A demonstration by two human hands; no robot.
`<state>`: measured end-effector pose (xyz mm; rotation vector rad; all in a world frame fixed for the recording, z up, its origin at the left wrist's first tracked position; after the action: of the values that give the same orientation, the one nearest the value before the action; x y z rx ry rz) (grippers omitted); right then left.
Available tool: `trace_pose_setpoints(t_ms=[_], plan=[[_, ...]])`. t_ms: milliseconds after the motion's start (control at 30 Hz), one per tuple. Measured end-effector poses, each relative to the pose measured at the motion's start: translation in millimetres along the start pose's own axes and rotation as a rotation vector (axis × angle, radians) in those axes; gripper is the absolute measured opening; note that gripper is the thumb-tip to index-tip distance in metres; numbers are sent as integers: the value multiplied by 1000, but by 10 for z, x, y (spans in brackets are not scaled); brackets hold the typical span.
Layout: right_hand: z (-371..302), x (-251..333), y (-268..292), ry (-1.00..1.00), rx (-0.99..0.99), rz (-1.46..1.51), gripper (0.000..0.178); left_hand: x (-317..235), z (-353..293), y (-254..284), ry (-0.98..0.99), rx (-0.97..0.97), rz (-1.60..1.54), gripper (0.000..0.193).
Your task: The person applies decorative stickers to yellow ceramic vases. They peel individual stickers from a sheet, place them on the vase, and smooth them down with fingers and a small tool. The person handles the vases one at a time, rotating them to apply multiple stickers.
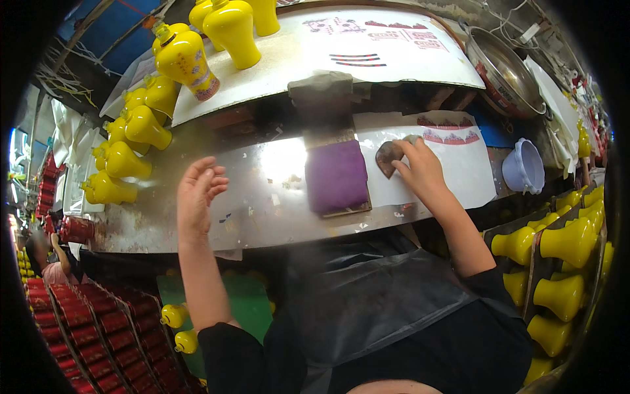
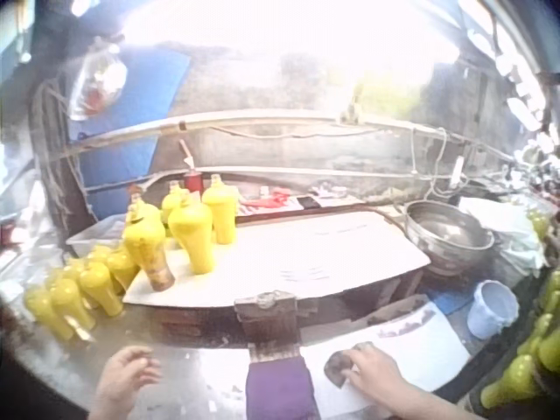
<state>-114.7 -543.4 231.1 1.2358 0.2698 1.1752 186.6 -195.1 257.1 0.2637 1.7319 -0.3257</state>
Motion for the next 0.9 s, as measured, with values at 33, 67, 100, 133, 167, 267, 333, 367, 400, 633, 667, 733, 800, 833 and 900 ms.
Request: trace_pose_setpoints(t_ms=[33,67,100,133,167,267,333,367,400,633,667,733,800,833,900], plan=[[69,20,-4,27,-39,-17,52,76,-37,-48,9,-23,5,28],[125,-2,-84,13,54,-67,58,144,-77,-110,14,-17,2,30],[173,3,-170,41,143,-105,60,198,-134,-180,7,17,-9,29],[222,15,-216,95,197,-125,61,259,-188,-246,14,27,-9,29],[257,5,-278,130,271,-161,63,312,-242,-327,17,49,-14,29],[358,-26,-339,201,353,-64,53,487,-438,-570,36,32,12,31],[430,-99,-326,186,350,-63,45,560,-605,-900,-155,23,156,35],[463,-104,-288,198,319,-28,39,571,-686,-1074,-277,24,223,37],[476,-110,-242,168,289,47,36,616,-710,-1245,-325,31,259,48],[179,-50,71,-179,235,646,24,787,-817,-1744,-516,51,620,53],[157,-7,81,-172,215,767,26,779,-823,-1730,-534,53,580,51],[98,-95,-16,-380,258,856,26,805,-778,-1718,-521,115,564,51],[108,-118,-110,-508,283,1016,25,747,-654,-1548,-499,74,532,51],[129,-105,-140,-549,292,1149,24,680,-584,-1453,-520,14,489,51],[168,-169,-180,-670,276,1250,26,527,-302,-1199,-504,-117,460,48]])
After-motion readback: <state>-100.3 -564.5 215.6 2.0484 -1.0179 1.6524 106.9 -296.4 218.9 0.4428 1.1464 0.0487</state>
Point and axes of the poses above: each hand's wrist, its own z-axis towards the middle knuckle, its own y-axis out of the back of the hand, x = y × z, the point moved 7 cm from there along z, towards the middle knuckle, and after that the axes turned 12 degrees about -x, right-handed, at the moved point
